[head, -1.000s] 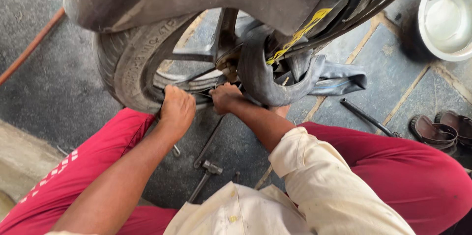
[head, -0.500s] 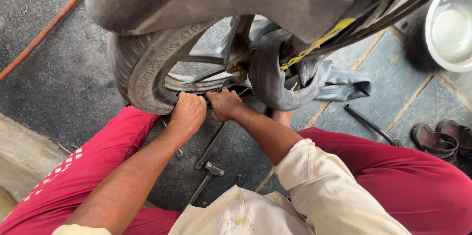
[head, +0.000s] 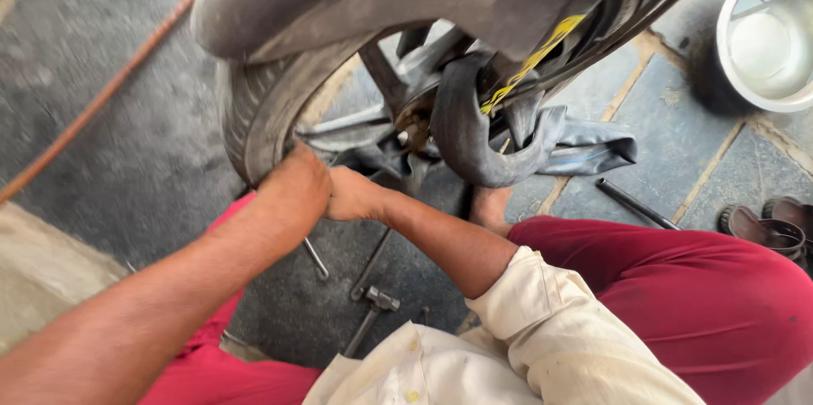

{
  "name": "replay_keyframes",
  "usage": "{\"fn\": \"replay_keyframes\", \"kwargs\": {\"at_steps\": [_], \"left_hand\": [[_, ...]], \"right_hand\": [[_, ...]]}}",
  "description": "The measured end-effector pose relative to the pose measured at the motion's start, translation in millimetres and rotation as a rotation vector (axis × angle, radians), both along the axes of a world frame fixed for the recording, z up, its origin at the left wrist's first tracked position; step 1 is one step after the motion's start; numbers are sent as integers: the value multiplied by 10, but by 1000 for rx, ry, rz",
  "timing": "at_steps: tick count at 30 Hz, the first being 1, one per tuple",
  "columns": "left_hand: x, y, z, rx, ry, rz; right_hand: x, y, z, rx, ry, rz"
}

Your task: The person sits on the ground beside a motorcycle with its front wheel raised and works the tire bead off the rim by hand. They pull the inner tube out from inside the tire and continue working the tube and tire around the rim to fully extract the tube.

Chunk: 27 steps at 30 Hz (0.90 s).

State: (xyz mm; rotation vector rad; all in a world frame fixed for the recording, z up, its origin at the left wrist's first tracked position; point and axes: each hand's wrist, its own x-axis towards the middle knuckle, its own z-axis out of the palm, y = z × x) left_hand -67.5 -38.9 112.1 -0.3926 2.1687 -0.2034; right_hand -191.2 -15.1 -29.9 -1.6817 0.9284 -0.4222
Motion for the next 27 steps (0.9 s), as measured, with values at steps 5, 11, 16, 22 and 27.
{"fn": "replay_keyframes", "kwargs": {"at_steps": [5, 11, 16, 22, 27], "left_hand": [[-194, 1, 178, -75, -12, 13], [-140, 19, 153, -113, 89, 74], [-138, 13, 150, -137, 114, 77], [-156, 37, 120, -186, 149, 81], [-132, 28, 55, -217, 189, 88]], "right_hand": [[-451, 106, 84, 92, 5, -586], [-838, 558, -249, -592, 449, -524], [-1273, 892, -601, -578, 529, -513], [-1980, 20, -716, 805, -766, -1459], [-1929, 17, -651, 879, -864, -1376]]}}
